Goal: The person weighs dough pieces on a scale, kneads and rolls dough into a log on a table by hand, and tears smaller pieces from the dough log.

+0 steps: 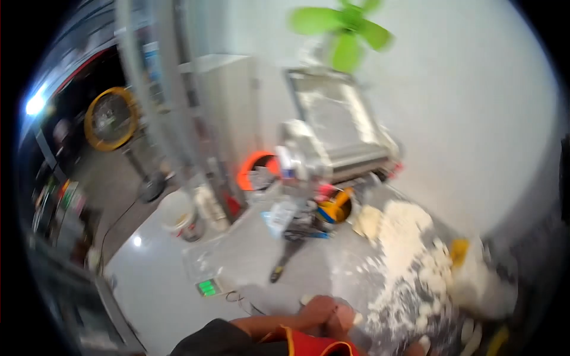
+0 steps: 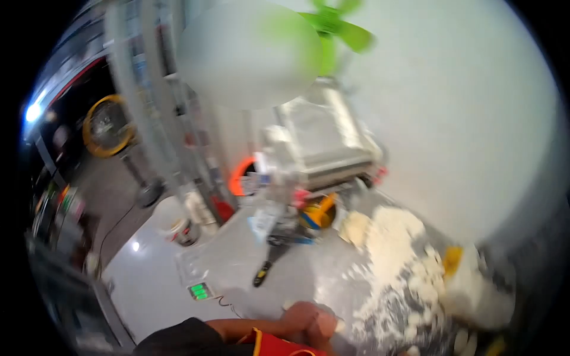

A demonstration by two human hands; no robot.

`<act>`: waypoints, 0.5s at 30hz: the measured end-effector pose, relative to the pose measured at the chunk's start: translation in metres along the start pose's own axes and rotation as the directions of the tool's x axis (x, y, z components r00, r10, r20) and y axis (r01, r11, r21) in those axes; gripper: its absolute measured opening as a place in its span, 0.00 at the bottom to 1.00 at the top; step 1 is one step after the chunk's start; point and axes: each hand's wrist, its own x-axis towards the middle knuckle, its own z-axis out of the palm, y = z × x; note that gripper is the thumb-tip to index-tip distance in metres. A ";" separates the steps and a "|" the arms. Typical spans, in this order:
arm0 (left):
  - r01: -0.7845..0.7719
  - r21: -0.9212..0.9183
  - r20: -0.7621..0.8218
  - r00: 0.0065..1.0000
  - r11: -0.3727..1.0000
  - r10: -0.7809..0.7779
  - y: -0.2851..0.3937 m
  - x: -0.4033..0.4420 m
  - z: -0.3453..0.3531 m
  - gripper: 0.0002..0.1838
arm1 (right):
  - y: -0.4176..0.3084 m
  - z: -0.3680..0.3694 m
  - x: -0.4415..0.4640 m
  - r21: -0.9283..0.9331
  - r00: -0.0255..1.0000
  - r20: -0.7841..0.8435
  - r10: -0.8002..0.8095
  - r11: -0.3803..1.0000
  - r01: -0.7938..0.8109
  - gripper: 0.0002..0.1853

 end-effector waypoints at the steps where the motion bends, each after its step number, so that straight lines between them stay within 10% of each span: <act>1: -0.200 0.015 -0.194 0.961 0.980 0.199 -0.009 -0.003 -0.002 0.09 | -0.001 0.004 0.004 -0.019 0.999 -0.040 -0.023 1.000 0.022 0.14; 3: -0.003 0.160 0.095 0.995 0.987 -0.013 -0.010 0.016 0.005 0.07 | 0.002 0.007 0.011 -0.068 0.992 -0.121 -0.042 0.997 0.034 0.11; 9: 0.017 0.238 -0.204 0.979 0.971 0.032 -0.022 0.053 0.012 0.08 | 0.031 0.028 0.045 -0.172 0.986 -0.167 -0.019 0.985 -0.010 0.06; 15: 0.221 0.321 -0.004 0.973 0.921 -0.232 -0.018 0.106 -0.005 0.07 | 0.043 0.021 0.090 -0.204 0.980 0.058 0.189 0.963 -0.174 0.08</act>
